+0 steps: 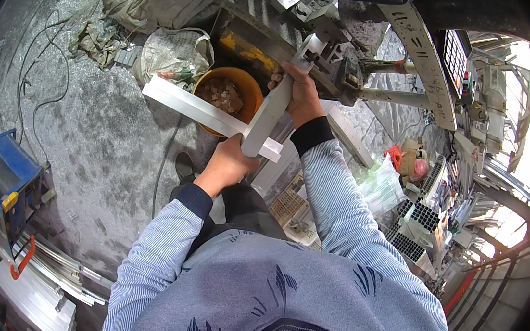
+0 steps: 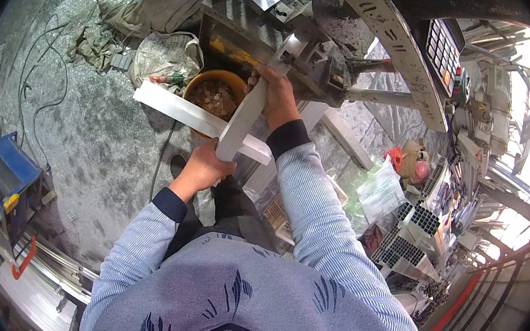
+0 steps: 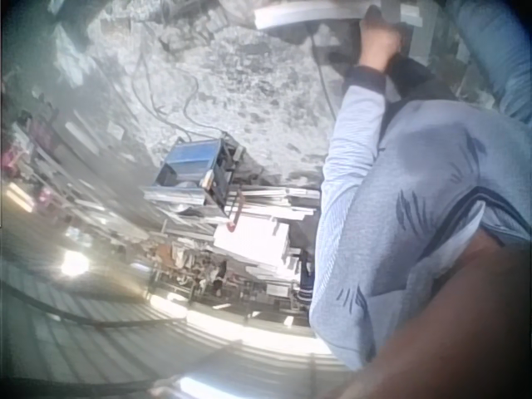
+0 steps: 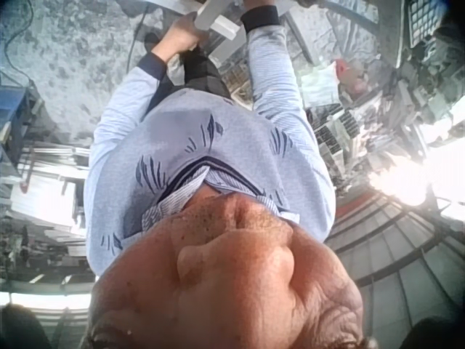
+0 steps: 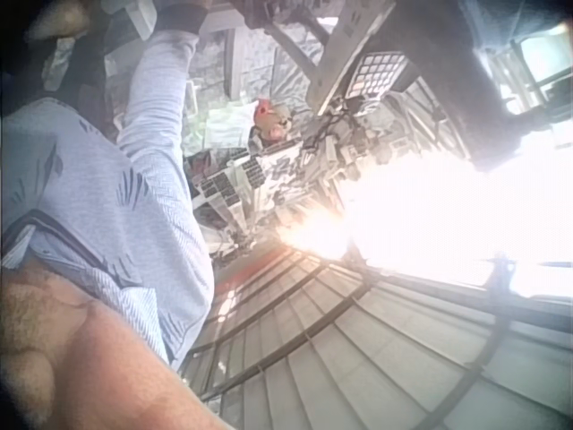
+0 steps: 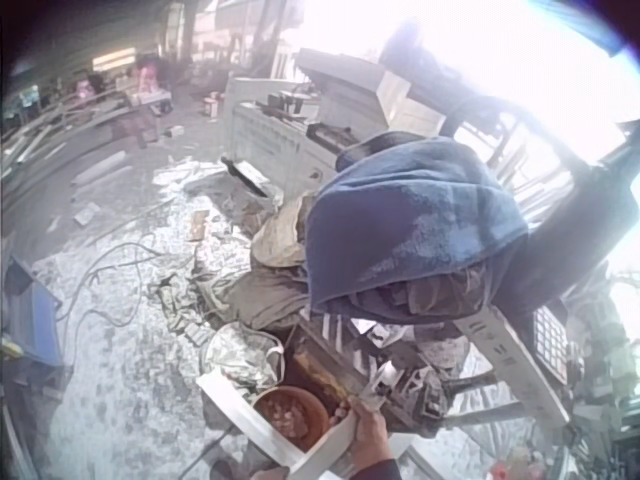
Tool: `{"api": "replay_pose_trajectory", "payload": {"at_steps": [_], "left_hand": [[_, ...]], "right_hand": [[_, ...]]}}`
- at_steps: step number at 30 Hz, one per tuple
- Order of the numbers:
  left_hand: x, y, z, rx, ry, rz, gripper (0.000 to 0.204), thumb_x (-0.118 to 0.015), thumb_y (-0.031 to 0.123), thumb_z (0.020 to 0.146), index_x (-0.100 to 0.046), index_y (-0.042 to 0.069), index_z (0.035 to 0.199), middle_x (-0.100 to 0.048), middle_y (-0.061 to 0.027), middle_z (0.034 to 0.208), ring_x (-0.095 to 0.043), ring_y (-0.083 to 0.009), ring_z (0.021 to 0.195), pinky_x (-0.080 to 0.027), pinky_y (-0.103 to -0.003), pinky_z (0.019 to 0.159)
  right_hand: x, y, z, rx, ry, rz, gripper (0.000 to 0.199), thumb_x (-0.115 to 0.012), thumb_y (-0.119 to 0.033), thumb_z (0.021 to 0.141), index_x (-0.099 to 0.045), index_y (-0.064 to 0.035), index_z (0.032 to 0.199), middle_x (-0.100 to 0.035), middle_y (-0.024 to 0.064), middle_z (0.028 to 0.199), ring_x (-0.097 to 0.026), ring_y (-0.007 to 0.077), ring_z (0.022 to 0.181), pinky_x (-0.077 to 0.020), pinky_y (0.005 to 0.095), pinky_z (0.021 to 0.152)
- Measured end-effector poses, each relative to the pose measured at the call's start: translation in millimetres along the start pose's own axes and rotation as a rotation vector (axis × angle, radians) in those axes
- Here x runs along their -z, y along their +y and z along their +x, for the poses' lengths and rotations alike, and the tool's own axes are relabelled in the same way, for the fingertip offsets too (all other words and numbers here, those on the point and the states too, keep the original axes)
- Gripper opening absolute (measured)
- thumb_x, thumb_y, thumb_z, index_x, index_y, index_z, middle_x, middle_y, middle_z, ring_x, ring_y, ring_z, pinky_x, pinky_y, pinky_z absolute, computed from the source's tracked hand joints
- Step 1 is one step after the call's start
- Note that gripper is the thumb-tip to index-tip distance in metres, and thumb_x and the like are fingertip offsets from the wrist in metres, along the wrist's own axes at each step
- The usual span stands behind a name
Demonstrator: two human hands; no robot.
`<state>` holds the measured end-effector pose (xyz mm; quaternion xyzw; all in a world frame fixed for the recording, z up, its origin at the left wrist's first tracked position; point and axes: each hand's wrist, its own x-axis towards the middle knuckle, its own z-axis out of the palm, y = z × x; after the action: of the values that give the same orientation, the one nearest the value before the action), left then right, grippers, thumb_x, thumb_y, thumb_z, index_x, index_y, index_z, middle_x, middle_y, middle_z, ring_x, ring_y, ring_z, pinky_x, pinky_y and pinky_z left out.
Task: The person assembles aluminum profiles into a cross-shaped frame by inserting smaller pieces into the ends of longer pieces. The person repeatedly aligns and inserts the components by hand, then places the assembled frame on the floor.
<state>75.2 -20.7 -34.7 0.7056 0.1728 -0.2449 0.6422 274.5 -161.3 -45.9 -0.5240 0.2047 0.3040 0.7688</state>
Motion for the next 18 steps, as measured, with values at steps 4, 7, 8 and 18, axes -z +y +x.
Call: {"api": "replay_pose_trajectory", "payload": {"at_steps": [4,7,8,18], "left_hand": [[-1.8,-1.0,0.8,-0.020,0.021,0.022,0.045,-0.079,0.015,0.078,-0.061,-0.005,0.114,-0.072,-0.0142,0.079,-0.071,-0.0216,0.066,-0.055,-0.035,0.060],[-2.1,-1.4,-0.2,-0.019,0.012,0.009,0.043,-0.078,0.015,0.078,-0.061,-0.005,0.112,-0.072,-0.0138,0.079,-0.071,-0.0217,0.067,-0.055,-0.035,0.060],[-2.0,-1.6,-0.7,-0.015,0.010,0.017,0.043,-0.077,0.014,0.077,-0.061,-0.005,0.112,-0.071,-0.0138,0.079,-0.071,-0.0218,0.066,-0.055,-0.035,0.060],[4.0,-16.4,-24.8,-0.089,0.032,0.093,0.038,-0.077,0.018,0.075,-0.063,-0.007,0.101,-0.070,-0.0150,0.076,-0.070,-0.0237,0.063,-0.055,-0.038,0.059]], "right_hand": [[0.6,-0.9,0.9,0.007,-0.016,0.002,0.017,-0.072,-0.019,0.093,-0.060,-0.0064,0.092,-0.065,0.0083,0.074,-0.064,0.0249,0.066,-0.0566,0.0403,0.065],[1.9,0.7,0.9,-0.012,-0.005,-0.015,0.017,-0.070,-0.020,0.093,-0.060,-0.0061,0.091,-0.065,0.0085,0.075,-0.065,0.0259,0.066,-0.0560,0.0403,0.066],[2.3,1.6,1.1,-0.018,0.005,-0.019,0.016,-0.069,-0.020,0.093,-0.060,-0.0061,0.091,-0.065,0.0085,0.075,-0.065,0.0262,0.067,-0.0557,0.0402,0.066],[2.1,22.3,-14.5,-0.052,-0.024,-0.047,0.018,-0.063,-0.021,0.096,-0.061,-0.0043,0.090,-0.063,0.0082,0.077,-0.063,0.0250,0.068,-0.0548,0.0380,0.066]]}}
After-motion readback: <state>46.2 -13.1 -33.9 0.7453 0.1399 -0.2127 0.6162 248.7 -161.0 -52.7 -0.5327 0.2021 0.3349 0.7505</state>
